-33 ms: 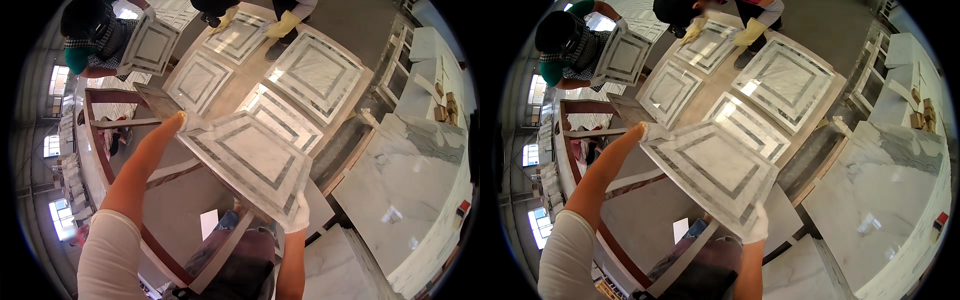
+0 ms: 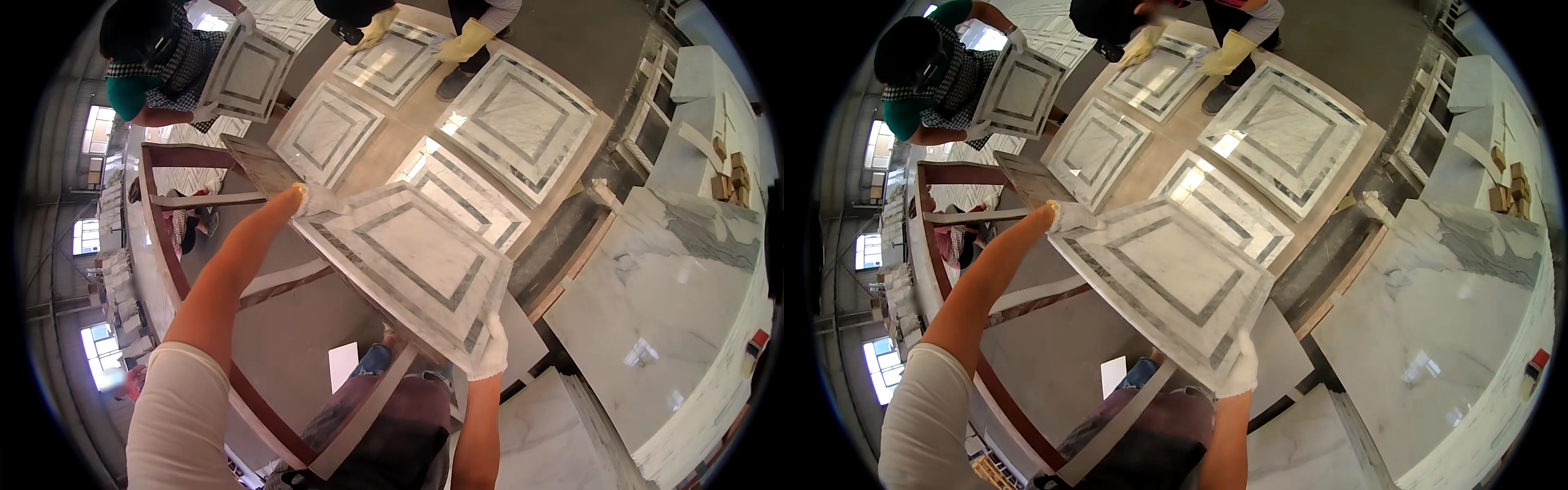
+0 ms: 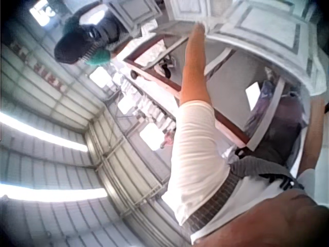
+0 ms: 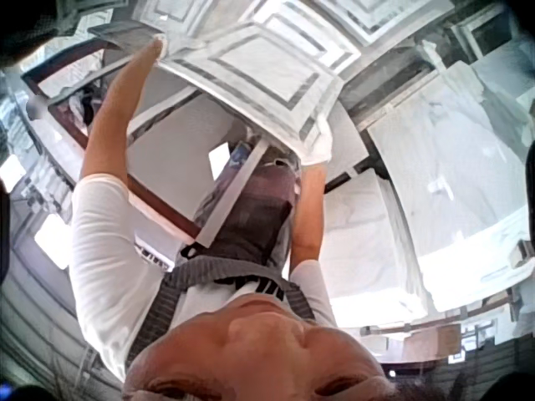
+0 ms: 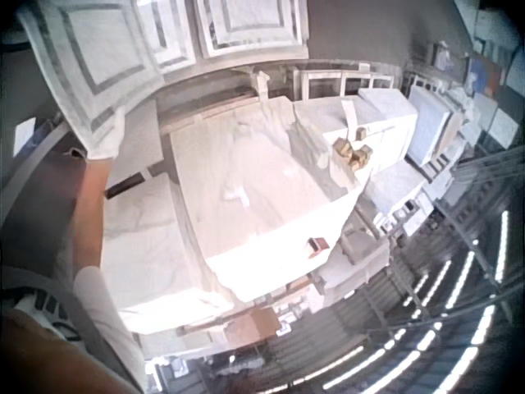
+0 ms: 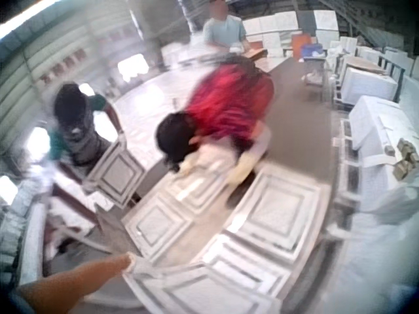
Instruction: The person picks up square marble tiles from a wooden rack and places them onto a large floor area, aligning them with existing tiles to form a geometric pattern. The person wears gloves and handles the tiles carefully, moving between the rack and the floor repeatedly.
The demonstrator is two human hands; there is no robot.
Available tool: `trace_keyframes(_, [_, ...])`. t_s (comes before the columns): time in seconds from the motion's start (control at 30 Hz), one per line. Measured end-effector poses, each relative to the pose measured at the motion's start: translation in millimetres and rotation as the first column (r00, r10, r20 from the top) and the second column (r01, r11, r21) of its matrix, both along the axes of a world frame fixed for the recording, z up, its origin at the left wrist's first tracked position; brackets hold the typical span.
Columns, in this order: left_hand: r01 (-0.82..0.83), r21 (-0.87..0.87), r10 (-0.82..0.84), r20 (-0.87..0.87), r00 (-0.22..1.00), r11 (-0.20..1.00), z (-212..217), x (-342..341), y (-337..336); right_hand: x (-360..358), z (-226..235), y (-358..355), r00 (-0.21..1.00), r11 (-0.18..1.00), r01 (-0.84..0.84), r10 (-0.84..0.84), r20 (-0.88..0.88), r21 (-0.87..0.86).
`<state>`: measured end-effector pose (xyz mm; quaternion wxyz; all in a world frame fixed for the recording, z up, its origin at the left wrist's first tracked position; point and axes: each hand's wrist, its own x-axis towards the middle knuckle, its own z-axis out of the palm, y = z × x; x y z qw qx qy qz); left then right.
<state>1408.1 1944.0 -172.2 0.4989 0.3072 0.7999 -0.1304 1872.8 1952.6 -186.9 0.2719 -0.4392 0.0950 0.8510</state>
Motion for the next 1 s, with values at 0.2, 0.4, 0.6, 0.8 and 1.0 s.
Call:
trace_keyframes(0.2, [-0.085, 0.098, 0.085, 0.006, 0.996, 0.992, 50.7, 45.6, 25.4, 7.0, -37.3, 11.4, 0.975, 0.984, -0.177, 0.17, 0.142, 0.034])
trace_keyframes(0.4, [-0.061, 0.234, 0.063, -0.002, 0.998, 0.97, 57.1, 59.9, 8.2, 15.2, -49.3, -14.9, 0.907, 0.947, -0.32, 0.317, 0.277, -0.033])
trace_keyframes(0.6, [-0.356, 0.179, 0.28, 0.348, 0.895, 0.917, 123.6, 114.1, -1.1, 94.1, -13.7, -60.1, 0.889, 0.958, -0.262, 0.193, 0.416, 0.116])
trace_keyframes(0.8, [-0.249, 0.376, 0.152, 0.27, 0.951, 0.892, 247.9, 183.0, -37.3, 122.6, 161.8, -58.8, 0.954, 0.895, -0.137, 0.003, 0.301, 0.424])
trace_keyframes(1.0, [-0.259, 0.583, 0.082, 0.311, 0.947, 0.77, 383.3, 232.4, -99.7, 142.9, 283.2, -74.5, 0.751, 0.818, -0.23, -0.196, 0.63, 0.528])
